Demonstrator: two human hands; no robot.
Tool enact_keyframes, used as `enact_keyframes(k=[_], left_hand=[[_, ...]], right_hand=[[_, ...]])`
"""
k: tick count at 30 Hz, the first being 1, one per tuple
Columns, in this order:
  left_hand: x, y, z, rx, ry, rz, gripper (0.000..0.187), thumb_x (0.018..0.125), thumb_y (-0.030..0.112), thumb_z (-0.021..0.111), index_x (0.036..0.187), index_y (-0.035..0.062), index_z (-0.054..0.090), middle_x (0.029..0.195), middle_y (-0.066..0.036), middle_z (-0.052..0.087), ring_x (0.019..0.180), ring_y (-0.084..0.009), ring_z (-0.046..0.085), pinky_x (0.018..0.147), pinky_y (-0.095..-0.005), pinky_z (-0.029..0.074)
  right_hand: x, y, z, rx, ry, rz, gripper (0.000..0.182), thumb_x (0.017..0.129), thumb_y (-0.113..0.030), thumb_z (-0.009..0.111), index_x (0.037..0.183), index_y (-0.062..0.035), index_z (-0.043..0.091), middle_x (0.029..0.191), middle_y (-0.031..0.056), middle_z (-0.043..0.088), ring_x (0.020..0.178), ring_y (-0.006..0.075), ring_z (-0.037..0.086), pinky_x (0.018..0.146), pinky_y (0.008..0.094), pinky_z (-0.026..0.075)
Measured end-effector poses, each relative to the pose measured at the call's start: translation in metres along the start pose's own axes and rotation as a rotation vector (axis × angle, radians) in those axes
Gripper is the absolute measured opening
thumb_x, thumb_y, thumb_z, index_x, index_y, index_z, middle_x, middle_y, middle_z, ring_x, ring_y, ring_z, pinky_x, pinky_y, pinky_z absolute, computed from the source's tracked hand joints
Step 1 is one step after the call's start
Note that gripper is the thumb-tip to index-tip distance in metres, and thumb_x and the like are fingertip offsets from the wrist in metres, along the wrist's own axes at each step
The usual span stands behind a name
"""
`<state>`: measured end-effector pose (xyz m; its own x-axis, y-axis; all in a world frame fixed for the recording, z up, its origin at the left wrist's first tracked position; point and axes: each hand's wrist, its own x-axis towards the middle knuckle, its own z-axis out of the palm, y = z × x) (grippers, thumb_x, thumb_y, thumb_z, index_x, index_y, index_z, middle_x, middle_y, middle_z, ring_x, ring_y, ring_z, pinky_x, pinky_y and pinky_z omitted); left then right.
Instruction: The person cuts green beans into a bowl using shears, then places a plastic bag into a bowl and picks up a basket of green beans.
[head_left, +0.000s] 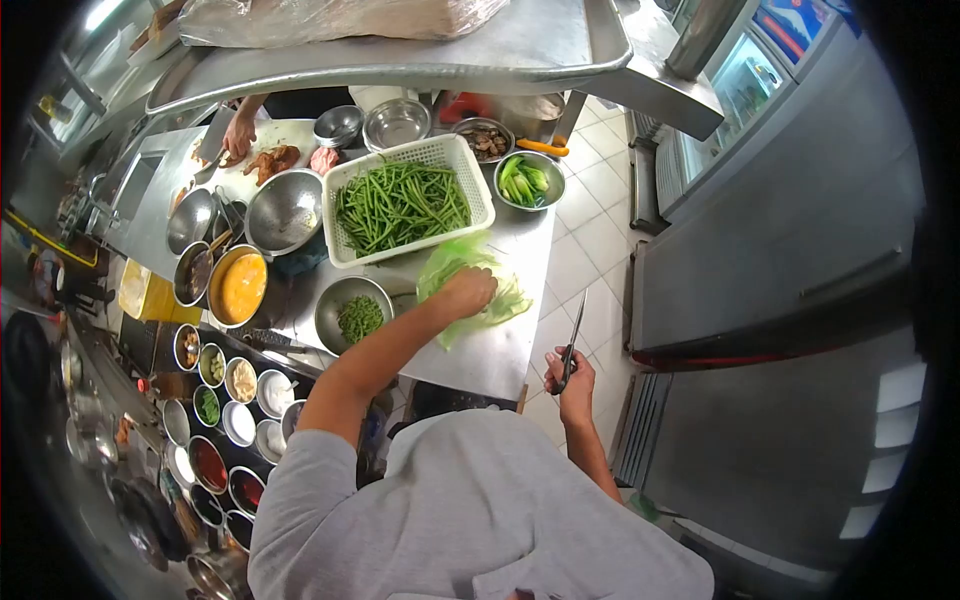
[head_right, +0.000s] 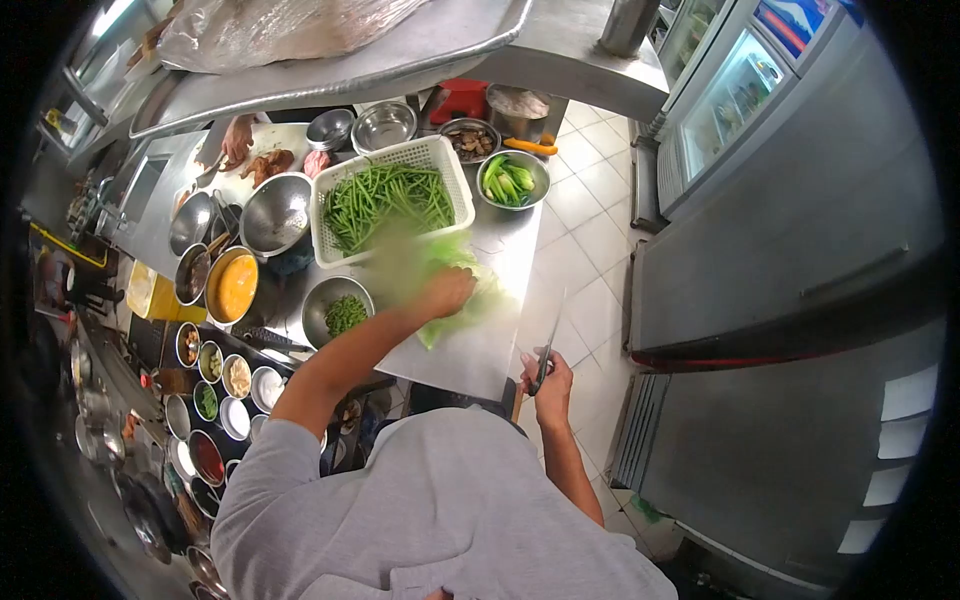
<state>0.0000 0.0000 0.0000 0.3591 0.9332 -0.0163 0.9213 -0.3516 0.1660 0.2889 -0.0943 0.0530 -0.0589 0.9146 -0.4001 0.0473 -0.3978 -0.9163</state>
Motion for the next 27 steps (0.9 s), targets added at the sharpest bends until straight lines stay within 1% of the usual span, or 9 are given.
enact_keyframes(k=[2,6,8,12,15,17,20,25,27], left_hand=[[0.004,-0.005,0.009,0.071,-0.013,0.046,0.021,0.095,0.02,0.051,0.094,0.0043,0.064,0.092,-0.014,0.067,0.088,-0.0328,0.065,0.079,-0.0495,0.05],[-0.013,-0.004,-0.017,0.123,-0.038,0.084,0.012,0.088,0.017,0.06,0.089,0.005,0.062,0.095,-0.017,0.068,0.092,-0.0336,0.067,0.081,-0.0454,0.052],[-0.025,-0.001,-0.022,-0.142,0.083,-0.214,0.016,0.089,0.016,0.058,0.097,0.0018,0.058,0.093,-0.022,0.066,0.088,-0.038,0.067,0.082,-0.0506,0.052],[-0.059,-0.017,-0.029,-0.44,0.243,-0.279,0.018,0.094,0.012,0.054,0.106,-0.0009,0.053,0.088,-0.025,0.064,0.081,-0.042,0.064,0.081,-0.0517,0.051],[-0.081,-0.02,-0.037,-0.795,0.457,-0.313,0.015,0.103,0.014,0.05,0.109,0.0,0.05,0.083,-0.019,0.065,0.072,-0.0327,0.064,0.072,-0.0434,0.053],[-0.093,-0.019,-0.045,-1.369,0.514,-0.357,0.018,0.107,0.019,0.05,0.11,0.0012,0.051,0.082,-0.011,0.066,0.069,-0.0196,0.061,0.066,-0.0319,0.05],[-0.114,-0.002,-0.075,-1.499,0.48,-0.424,0.018,0.108,0.022,0.05,0.109,0.0034,0.052,0.082,-0.005,0.065,0.067,-0.0102,0.058,0.062,-0.0253,0.047],[-0.141,0.038,-0.091,-1.544,0.313,-0.526,0.019,0.108,0.023,0.05,0.107,0.0044,0.053,0.079,-0.003,0.065,0.064,-0.0097,0.057,0.059,-0.0244,0.044],[-0.149,0.047,-0.089,-1.562,0.291,-0.508,0.019,0.108,0.023,0.05,0.107,0.0047,0.054,0.079,-0.003,0.065,0.063,-0.009,0.057,0.058,-0.0243,0.044]], right_hand=[[0.002,-0.003,-0.003,0.012,-0.008,0.009,0.045,0.09,-0.024,0.079,0.119,0.0041,0.059,0.067,0.005,0.06,0.053,0.0111,0.057,0.051,0.0253,0.047],[-0.005,0.0,0.003,0.024,-0.004,0.01,0.044,0.09,-0.023,0.079,0.118,0.0039,0.059,0.066,0.0044,0.06,0.053,0.0108,0.056,0.05,0.0248,0.046],[-0.005,0.004,0.003,0.016,-0.007,-0.005,0.043,0.09,-0.022,0.079,0.117,0.0038,0.059,0.066,0.0039,0.06,0.052,0.0108,0.056,0.05,0.0248,0.045],[-0.006,-0.003,0.011,-0.016,-0.025,0.005,0.041,0.09,-0.021,0.079,0.117,0.0035,0.059,0.067,0.0039,0.06,0.052,0.0108,0.056,0.05,0.0248,0.045],[-0.008,-0.012,0.02,-0.028,-0.08,0.001,0.04,0.091,-0.02,0.078,0.117,0.003,0.059,0.067,0.0043,0.061,0.053,0.0108,0.057,0.05,0.0244,0.045],[-0.006,-0.018,0.028,-0.091,-0.133,-0.075,0.04,0.09,-0.016,0.078,0.12,0.0036,0.059,0.068,0.0033,0.06,0.055,0.0093,0.057,0.052,0.0235,0.047],[-0.008,-0.037,0.048,-0.135,-0.227,-0.12,0.042,0.089,-0.014,0.078,0.122,0.004,0.058,0.071,0.0046,0.063,0.059,0.0093,0.06,0.054,0.0231,0.05],[0.009,-0.056,0.104,0.003,-0.294,-0.269,0.048,0.087,-0.01,0.08,0.125,0.0037,0.056,0.086,0.0096,0.07,0.065,0.0104,0.063,0.054,0.0239,0.052],[0.009,-0.083,0.127,0.056,-0.276,-0.177,0.049,0.086,-0.008,0.081,0.126,0.0024,0.056,0.091,0.0104,0.07,0.067,0.0107,0.064,0.056,0.0241,0.053]])
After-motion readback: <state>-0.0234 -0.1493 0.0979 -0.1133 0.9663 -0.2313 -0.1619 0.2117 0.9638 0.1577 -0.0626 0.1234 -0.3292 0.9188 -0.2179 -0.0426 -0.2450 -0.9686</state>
